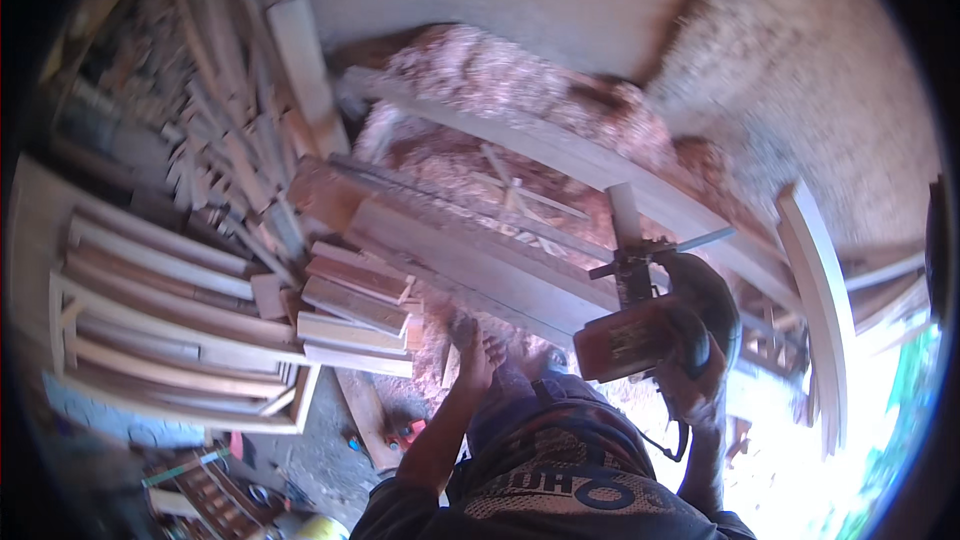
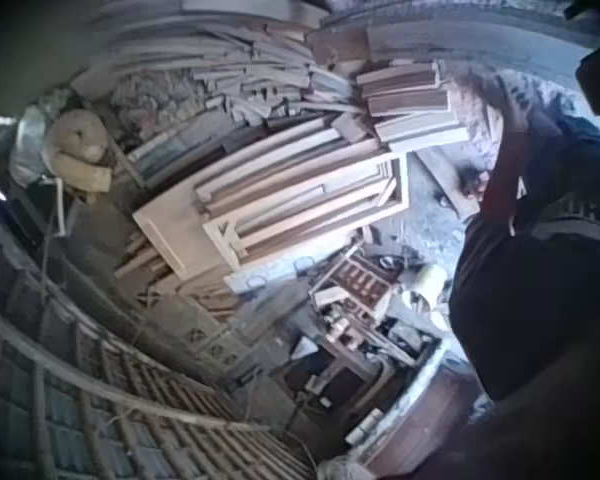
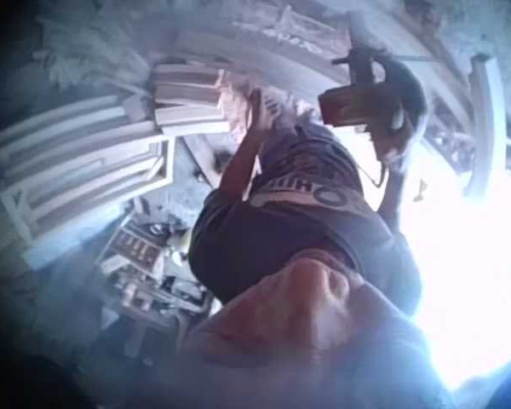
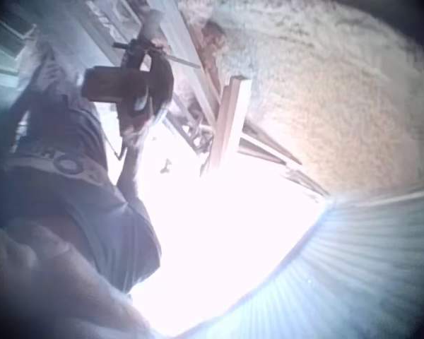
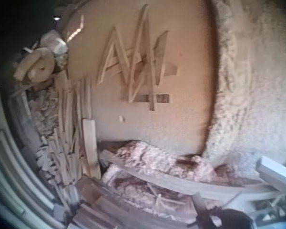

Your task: The person uses a circular saw to cut wooden planks in a workshop. They position each plank, cut it, and then move the cut pieces aside. The process is repeated multiple times with different planks.

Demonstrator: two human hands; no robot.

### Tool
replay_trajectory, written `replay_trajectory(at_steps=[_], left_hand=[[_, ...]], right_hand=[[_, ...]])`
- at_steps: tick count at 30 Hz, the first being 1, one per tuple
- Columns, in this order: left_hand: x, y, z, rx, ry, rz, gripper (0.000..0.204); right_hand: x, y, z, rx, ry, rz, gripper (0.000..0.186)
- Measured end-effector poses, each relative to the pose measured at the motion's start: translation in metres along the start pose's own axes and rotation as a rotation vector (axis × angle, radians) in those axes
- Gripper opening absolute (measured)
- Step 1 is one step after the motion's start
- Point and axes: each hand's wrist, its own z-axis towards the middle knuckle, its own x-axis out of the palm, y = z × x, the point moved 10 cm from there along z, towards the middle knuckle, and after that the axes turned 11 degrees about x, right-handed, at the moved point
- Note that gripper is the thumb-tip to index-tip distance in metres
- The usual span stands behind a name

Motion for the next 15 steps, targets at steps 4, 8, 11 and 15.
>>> replay_trajectory(at_steps=[4, 8, 11, 15], left_hand=[[0.055, 0.034, 0.020, -0.086, -0.010, -0.025, 0.104], [0.080, 0.036, 0.043, 0.002, -0.060, -0.062, 0.077], [0.097, 0.038, 0.047, 0.029, 0.081, -0.104, 0.073], [0.088, 0.040, 0.058, -0.002, 0.092, -0.072, 0.074]], right_hand=[[-0.088, -0.072, -0.068, 0.208, -0.245, 0.092, 0.046], [-0.133, -0.120, -0.150, 0.416, -0.451, 0.302, 0.049], [-0.153, -0.169, -0.213, 0.385, -0.686, 0.382, 0.049], [-0.147, -0.203, -0.287, 0.359, -0.790, 0.609, 0.049]])
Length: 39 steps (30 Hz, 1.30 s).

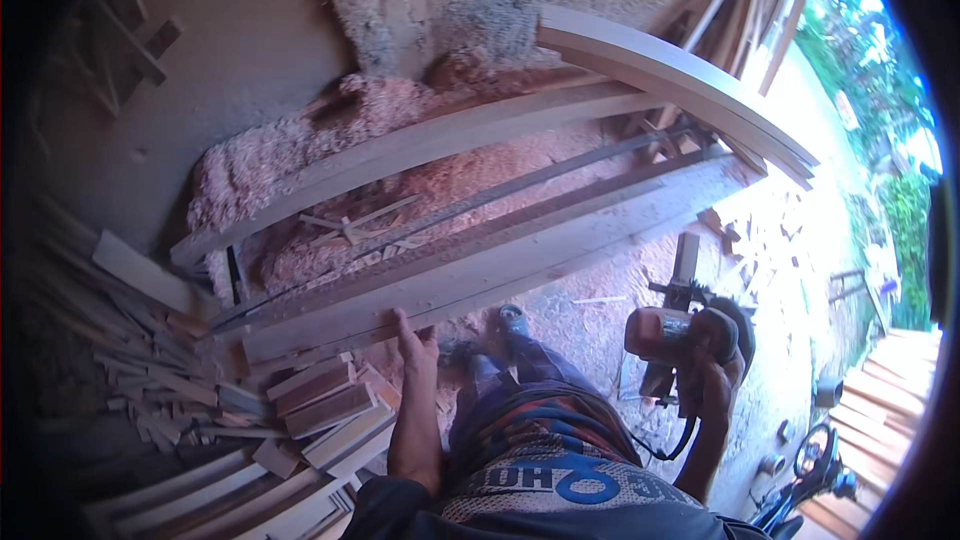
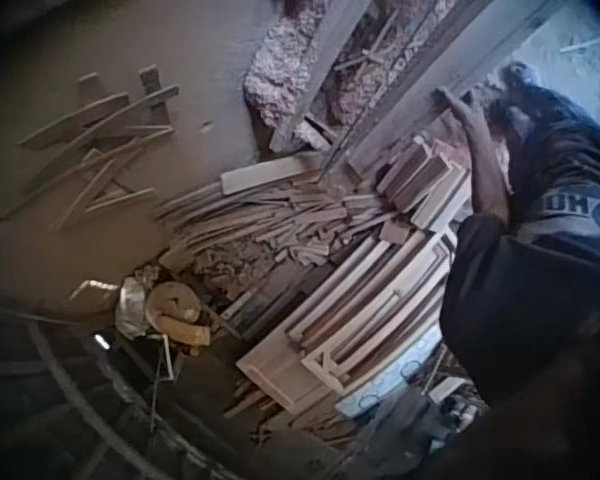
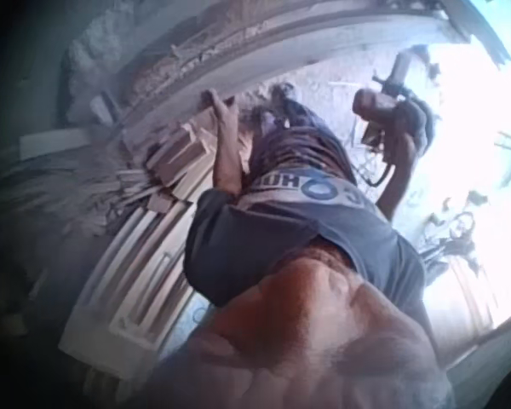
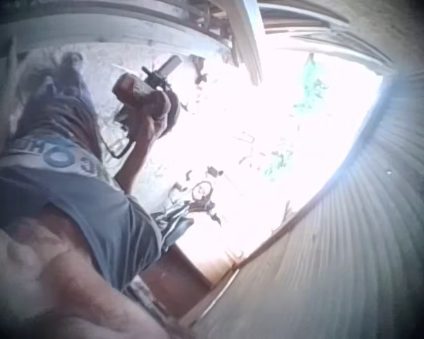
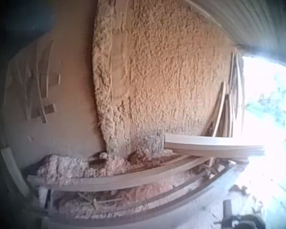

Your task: The person uses a circular saw to cut wooden planks in a workshop. They position each plank, cut it, and then move the cut pieces aside. The process is repeated multiple times with different planks.

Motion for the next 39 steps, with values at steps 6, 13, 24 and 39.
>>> replay_trajectory(at_steps=[6, 13, 24, 39], left_hand=[[0.004, -0.010, -0.006, -0.058, -0.147, 0.023, 0.067], [0.038, 0.032, -0.015, 0.049, -0.067, -0.212, 0.060], [0.032, 0.064, -0.033, 0.253, -0.167, -0.205, 0.079], [-0.203, 0.011, -0.204, 0.510, -0.497, -0.192, 0.073]], right_hand=[[-0.072, -0.076, -0.012, 0.118, -0.162, 0.104, 0.034], [-0.128, -0.163, 0.027, 0.338, -0.162, 0.226, 0.022], [-0.100, -0.170, 0.084, 0.393, 0.276, 0.052, 0.017], [0.027, -0.184, 0.081, 0.408, 0.937, -0.559, 0.018]])
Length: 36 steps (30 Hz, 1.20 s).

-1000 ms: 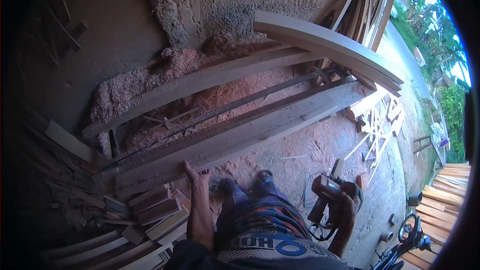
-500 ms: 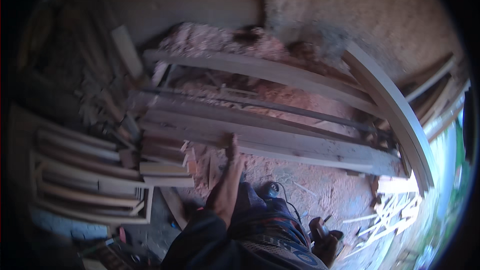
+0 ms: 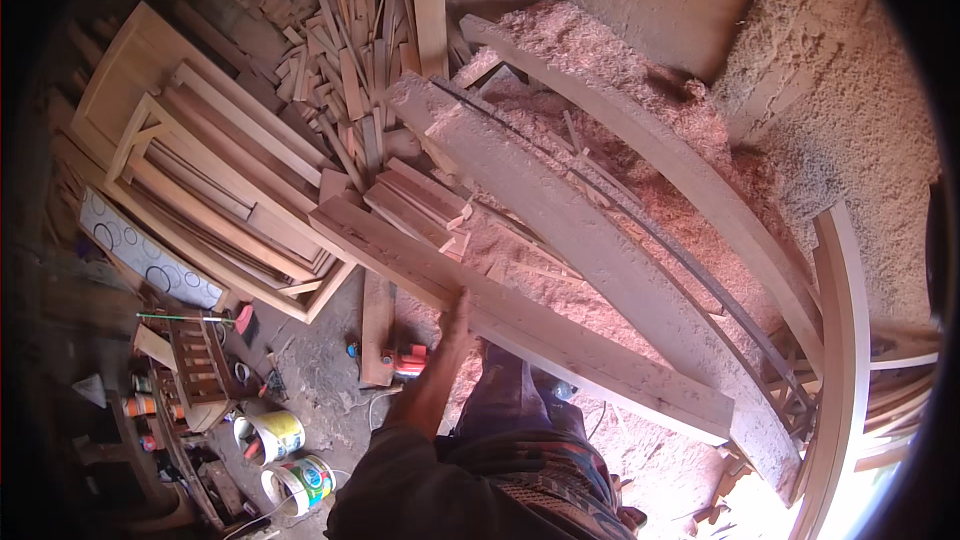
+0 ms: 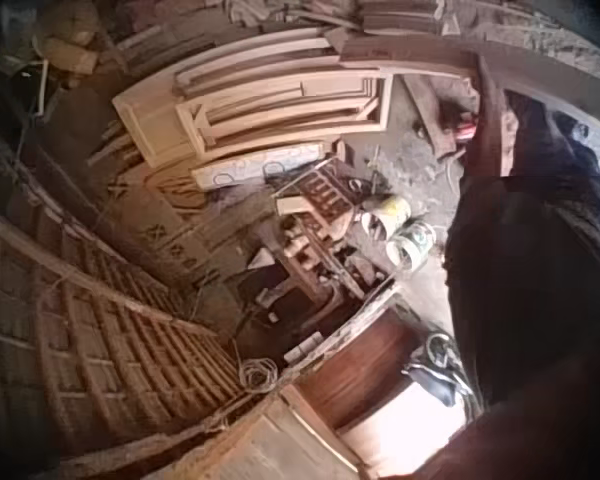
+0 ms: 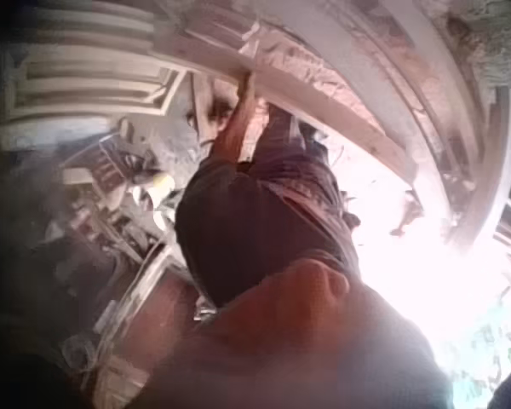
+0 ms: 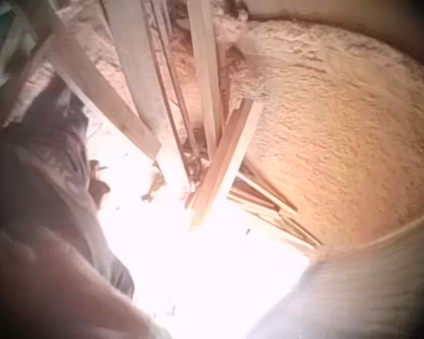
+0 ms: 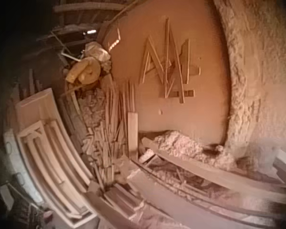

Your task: The person uses a circular saw to cut wooden planks in a workshop. They position each plank, cut it, and then move the cut pieces aside. The process is repeated multiple times with different planks.

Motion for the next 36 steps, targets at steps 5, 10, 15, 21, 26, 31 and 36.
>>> replay_trajectory(at_steps=[5, 10, 15, 21, 26, 31, 36], left_hand=[[-0.031, -0.063, 0.041, 0.077, -0.041, 0.045, 0.076], [-0.042, -0.102, 0.085, 0.011, -0.127, 0.138, 0.078], [-0.065, -0.110, 0.142, -0.001, -0.193, 0.528, 0.080], [-0.150, -0.094, 0.234, 0.093, -0.184, 0.850, 0.087], [-0.103, -0.104, 0.275, -0.066, 0.025, 1.087, 0.081], [-0.081, -0.206, 0.387, 0.086, 0.104, 1.237, 0.071], [-0.062, -0.515, 0.495, 0.828, -0.466, 0.729, 0.065]], right_hand=[[0.009, 0.000, 0.008, 0.018, -0.059, -0.042, 0.018], [0.035, -0.001, 0.026, 0.050, -0.125, -0.059, 0.019], [0.079, 0.016, 0.059, 0.070, -0.206, -0.080, 0.019], [0.147, 0.044, 0.113, 0.098, -0.195, -0.163, 0.019], [0.181, 0.063, 0.142, 0.115, -0.266, -0.193, 0.020], [0.211, 0.078, 0.158, 0.132, -0.280, -0.231, 0.020], [0.223, 0.076, 0.164, 0.162, -0.293, -0.251, 0.021]])
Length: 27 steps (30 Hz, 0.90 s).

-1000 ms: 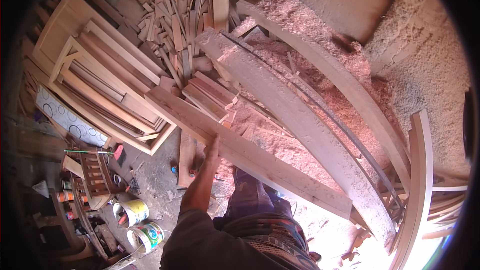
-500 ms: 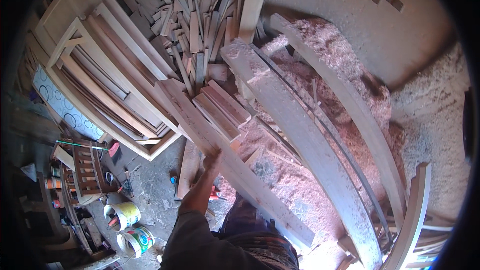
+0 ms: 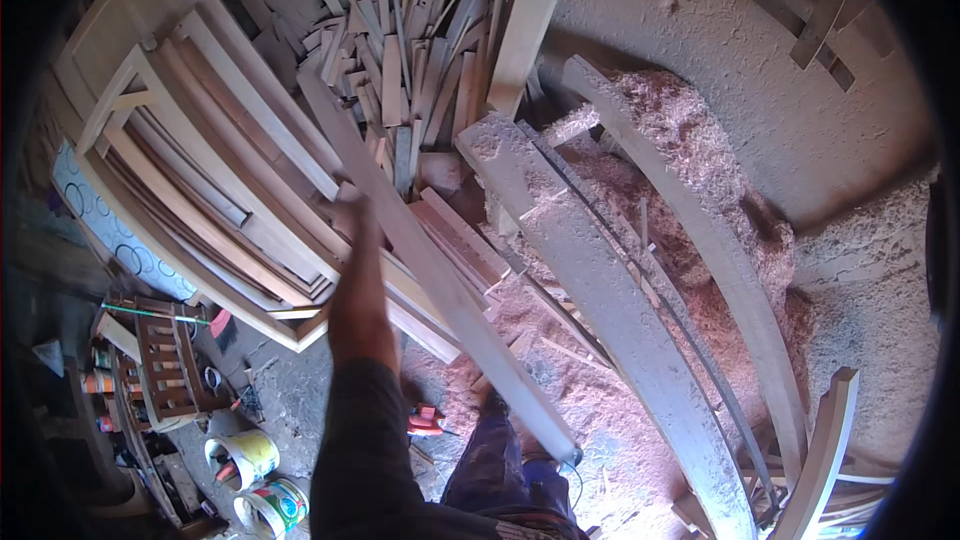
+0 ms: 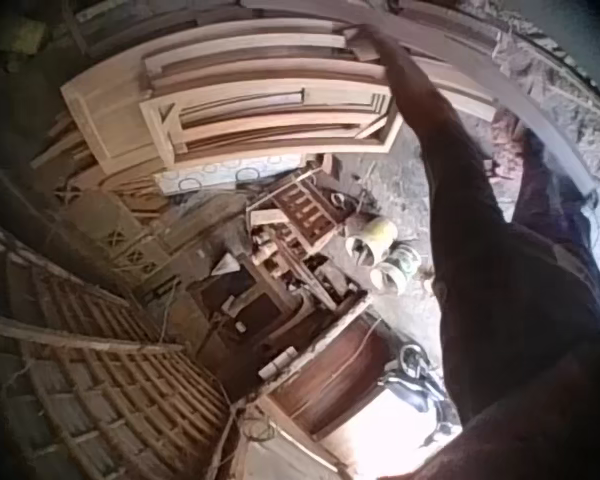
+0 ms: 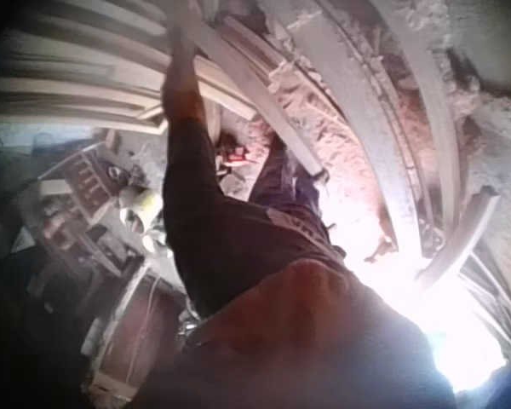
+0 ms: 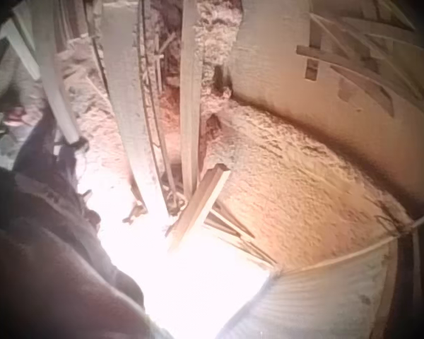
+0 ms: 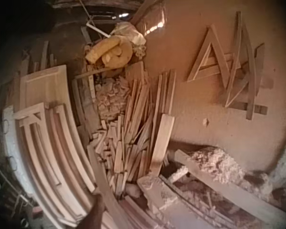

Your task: The person uses a circular saw to cut wooden planks in a workshop. They position each plank, cut it, and then move the cut pieces aside. The process is repeated multiple times with different planks.

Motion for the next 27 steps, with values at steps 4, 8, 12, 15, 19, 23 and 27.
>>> replay_trajectory(at_steps=[4, 8, 12, 15, 19, 23, 27], left_hand=[[0.013, -0.206, 0.078, 0.261, -0.250, -0.222, 0.058], [-0.020, -0.206, 0.093, 0.337, -0.053, -0.596, 0.039], [0.062, -0.107, -0.071, 0.476, 0.284, 0.138, 0.035], [0.113, -0.017, -0.288, 0.425, 0.875, 0.133, 0.027], [0.086, -0.012, -0.595, -0.246, 1.370, -0.330, 0.016], [0.046, -0.065, -0.775, -0.493, 1.766, -0.532, 0.010], [0.046, -0.157, -0.845, -0.328, 1.895, -0.345, 0.018]], right_hand=[[-0.018, -0.030, -0.016, 0.043, -0.122, 0.069, 0.021], [-0.016, -0.052, -0.022, 0.029, -0.066, 0.055, 0.021], [-0.032, -0.093, -0.037, 0.040, -0.095, 0.088, 0.022], [-0.047, -0.126, -0.040, 0.053, -0.087, 0.112, 0.022], [-0.094, -0.191, -0.050, 0.053, -0.187, 0.233, 0.022], [-0.142, -0.264, -0.060, 0.078, -0.328, 0.374, 0.023], [-0.173, -0.364, -0.068, 0.151, -0.455, 0.620, 0.023]])
